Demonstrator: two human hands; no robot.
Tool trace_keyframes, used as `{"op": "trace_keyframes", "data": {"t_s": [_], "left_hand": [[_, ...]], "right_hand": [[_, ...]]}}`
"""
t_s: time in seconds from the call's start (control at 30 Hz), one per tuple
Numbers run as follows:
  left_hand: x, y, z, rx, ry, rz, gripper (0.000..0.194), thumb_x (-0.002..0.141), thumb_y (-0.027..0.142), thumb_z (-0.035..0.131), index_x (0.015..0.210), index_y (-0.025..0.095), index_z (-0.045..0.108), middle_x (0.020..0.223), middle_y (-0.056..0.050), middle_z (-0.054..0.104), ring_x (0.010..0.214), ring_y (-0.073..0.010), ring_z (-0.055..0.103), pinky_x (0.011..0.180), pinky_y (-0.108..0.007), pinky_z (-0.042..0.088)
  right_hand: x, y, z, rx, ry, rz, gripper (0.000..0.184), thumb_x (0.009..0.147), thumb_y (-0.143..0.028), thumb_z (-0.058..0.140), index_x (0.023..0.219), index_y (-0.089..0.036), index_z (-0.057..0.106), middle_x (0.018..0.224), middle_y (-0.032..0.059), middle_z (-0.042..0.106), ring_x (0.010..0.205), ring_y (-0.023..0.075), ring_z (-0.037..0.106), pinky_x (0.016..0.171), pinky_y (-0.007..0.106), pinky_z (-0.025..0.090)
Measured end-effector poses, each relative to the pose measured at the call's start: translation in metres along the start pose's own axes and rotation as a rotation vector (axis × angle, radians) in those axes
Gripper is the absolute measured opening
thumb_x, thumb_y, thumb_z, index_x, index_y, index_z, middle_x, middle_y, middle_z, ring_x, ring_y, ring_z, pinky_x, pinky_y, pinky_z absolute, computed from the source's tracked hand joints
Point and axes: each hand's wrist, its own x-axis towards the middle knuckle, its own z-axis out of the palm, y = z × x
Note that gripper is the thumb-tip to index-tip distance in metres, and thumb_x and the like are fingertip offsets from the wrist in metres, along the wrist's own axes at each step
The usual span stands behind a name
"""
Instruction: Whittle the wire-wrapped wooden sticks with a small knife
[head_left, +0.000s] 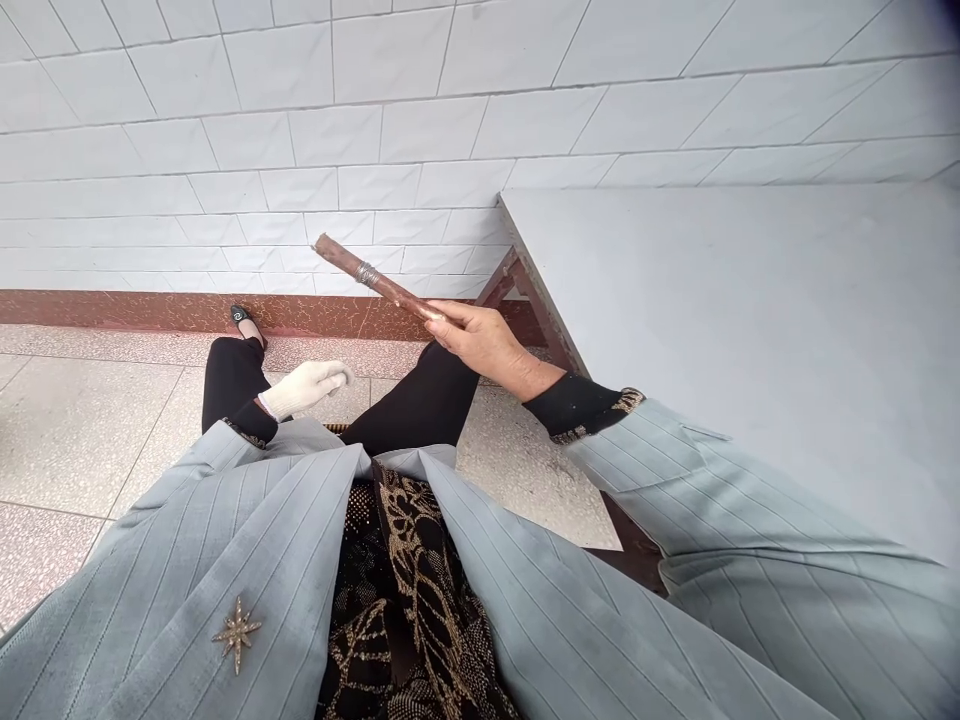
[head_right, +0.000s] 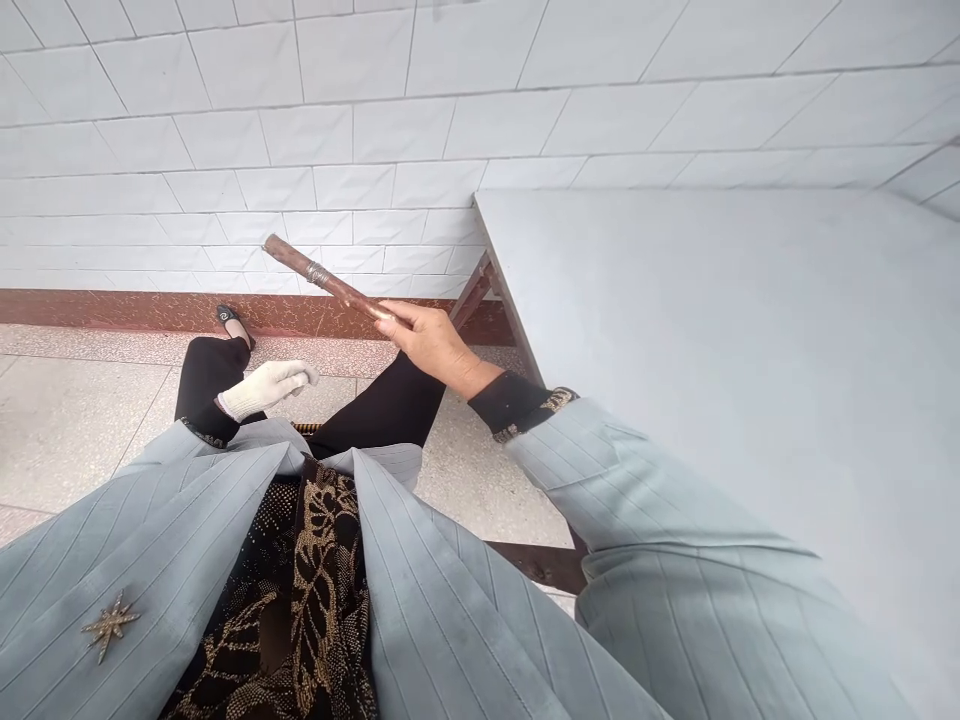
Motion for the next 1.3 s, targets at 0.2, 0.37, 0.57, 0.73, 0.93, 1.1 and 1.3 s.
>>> {"op": "trace_keyframes", "data": {"t_s": [0.2,0.37,0.57,0.73,0.93,1.1,1.3], "left_hand": [[-0.013,0.011,-0.021,0.402,0.057,0.162,0.03,0.104,0.029,0.042,0.113,0.019,0.069,0.107,-0.005,0.077,0.097,-0.0182,0.071,0.089,-0.031,0.053],[-0.022,0.026,-0.034,0.765,0.222,0.25,0.029,0.103,0.025,0.043,0.108,0.019,0.071,0.092,-0.006,0.076,0.082,-0.0186,0.071,0.073,-0.029,0.054],[-0.021,0.046,-0.059,0.709,0.361,0.287,0.027,0.1,0.024,0.047,0.105,0.02,0.073,0.091,-0.005,0.075,0.082,-0.018,0.07,0.072,-0.029,0.055],[-0.011,0.046,-0.072,0.253,0.398,0.122,0.026,0.095,0.019,0.047,0.098,0.016,0.073,0.094,-0.004,0.076,0.079,-0.0129,0.067,0.077,-0.026,0.054],[0.004,0.028,-0.053,-0.024,0.297,0.082,0.024,0.094,0.026,0.049,0.095,0.016,0.071,0.087,-0.003,0.071,0.071,-0.0104,0.058,0.07,-0.024,0.049],[0.007,0.011,-0.023,-0.058,0.177,-0.02,0.022,0.093,0.028,0.049,0.093,0.016,0.068,0.073,-0.001,0.062,0.065,-0.012,0.054,0.063,-0.024,0.045],[-0.009,0.005,-0.009,-0.11,-0.003,-0.077,0.026,0.096,0.03,0.043,0.097,0.017,0.066,0.073,0.0,0.059,0.064,-0.0114,0.054,0.064,-0.024,0.045]], "right_hand": [[0.004,0.011,-0.006,-0.266,0.015,0.047,0.04,0.095,-0.035,0.059,0.128,-0.019,0.075,0.109,0.0073,0.078,0.098,0.0263,0.071,0.088,0.037,0.053],[0.003,0.014,-0.006,-0.574,-0.13,0.076,0.041,0.097,-0.036,0.06,0.134,-0.022,0.072,0.113,0.0099,0.078,0.102,0.0301,0.073,0.087,0.039,0.053],[0.001,0.006,-0.003,-0.658,-0.473,-0.093,0.041,0.098,-0.037,0.062,0.137,-0.028,0.07,0.106,0.0076,0.08,0.092,0.0254,0.072,0.078,0.034,0.049],[-0.001,0.006,-0.004,-0.416,-0.629,-0.341,0.035,0.096,-0.037,0.067,0.127,-0.025,0.076,0.095,0.0044,0.08,0.076,0.0163,0.07,0.07,0.027,0.045],[-0.007,0.008,0.0,-0.363,-0.508,-0.556,0.034,0.098,-0.04,0.066,0.126,-0.025,0.076,0.104,0.0038,0.081,0.087,0.017,0.073,0.075,0.026,0.049],[-0.011,0.005,0.002,-0.39,-0.274,-0.492,0.038,0.1,-0.041,0.061,0.132,-0.026,0.072,0.113,0.0046,0.079,0.098,0.0192,0.074,0.085,0.03,0.053],[-0.005,0.006,0.002,-0.391,-0.035,-0.21,0.037,0.099,-0.035,0.06,0.131,-0.023,0.072,0.115,0.0071,0.079,0.099,0.0246,0.074,0.086,0.036,0.054]]}}
